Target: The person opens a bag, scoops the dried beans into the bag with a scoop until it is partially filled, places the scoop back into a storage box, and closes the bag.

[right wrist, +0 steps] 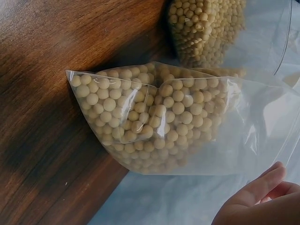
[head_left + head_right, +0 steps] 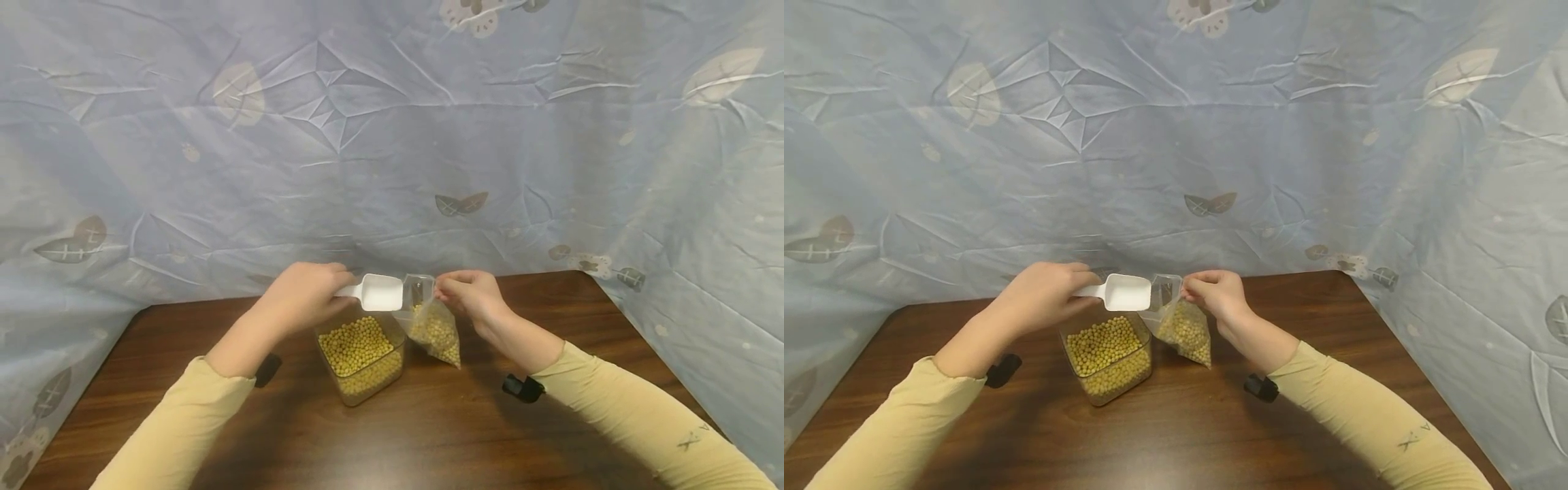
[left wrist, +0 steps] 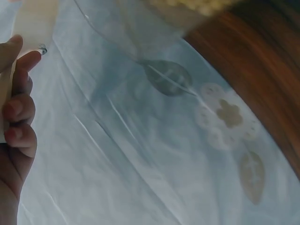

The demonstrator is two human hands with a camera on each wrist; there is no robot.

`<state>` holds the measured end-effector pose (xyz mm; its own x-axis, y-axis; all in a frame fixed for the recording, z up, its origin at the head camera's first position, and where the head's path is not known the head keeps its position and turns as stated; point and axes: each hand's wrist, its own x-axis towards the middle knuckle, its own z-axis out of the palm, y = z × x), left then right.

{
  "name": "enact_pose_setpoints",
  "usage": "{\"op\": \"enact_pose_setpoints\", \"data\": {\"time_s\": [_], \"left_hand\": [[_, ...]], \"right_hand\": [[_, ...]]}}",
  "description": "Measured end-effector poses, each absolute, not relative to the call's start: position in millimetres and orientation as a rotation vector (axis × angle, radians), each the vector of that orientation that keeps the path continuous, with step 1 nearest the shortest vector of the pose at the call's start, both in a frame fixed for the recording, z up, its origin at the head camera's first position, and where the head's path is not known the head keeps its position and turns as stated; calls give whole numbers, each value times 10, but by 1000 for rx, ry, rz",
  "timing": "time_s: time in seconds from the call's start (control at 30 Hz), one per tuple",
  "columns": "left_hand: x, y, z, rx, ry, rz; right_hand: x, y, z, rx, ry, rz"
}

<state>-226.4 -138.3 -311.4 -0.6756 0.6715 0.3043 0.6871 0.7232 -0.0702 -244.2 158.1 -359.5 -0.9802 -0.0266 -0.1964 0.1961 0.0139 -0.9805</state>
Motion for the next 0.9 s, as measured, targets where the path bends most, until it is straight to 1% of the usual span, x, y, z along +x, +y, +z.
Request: {"op": "enact_pose_setpoints", "data": {"time_s": [0.27,0.43,0.53,0.73,0.9], "left_hand": [[-2082,-1703,-3192,-1028,-2628,-174],[-2014,-1808,-3263,-1075,-2674,-278],[-2003,-1833,-3329,-1124,-2701,-335],[-2013,-1825,-3435,-1198,-2670,-304],[-2021,-1764,-3451,-1169,-2669,-281]], "right_hand": [[-2427,1596,-3591,167,2118,-2096],[-2423,1610,-3578,165,2128,-2095],[-2416,1617,-3569,175,2135,-2093],[-2410,1615,-3564,180,2128,-2106],[-2405,1613,-3536,205,2142,-2133]]}}
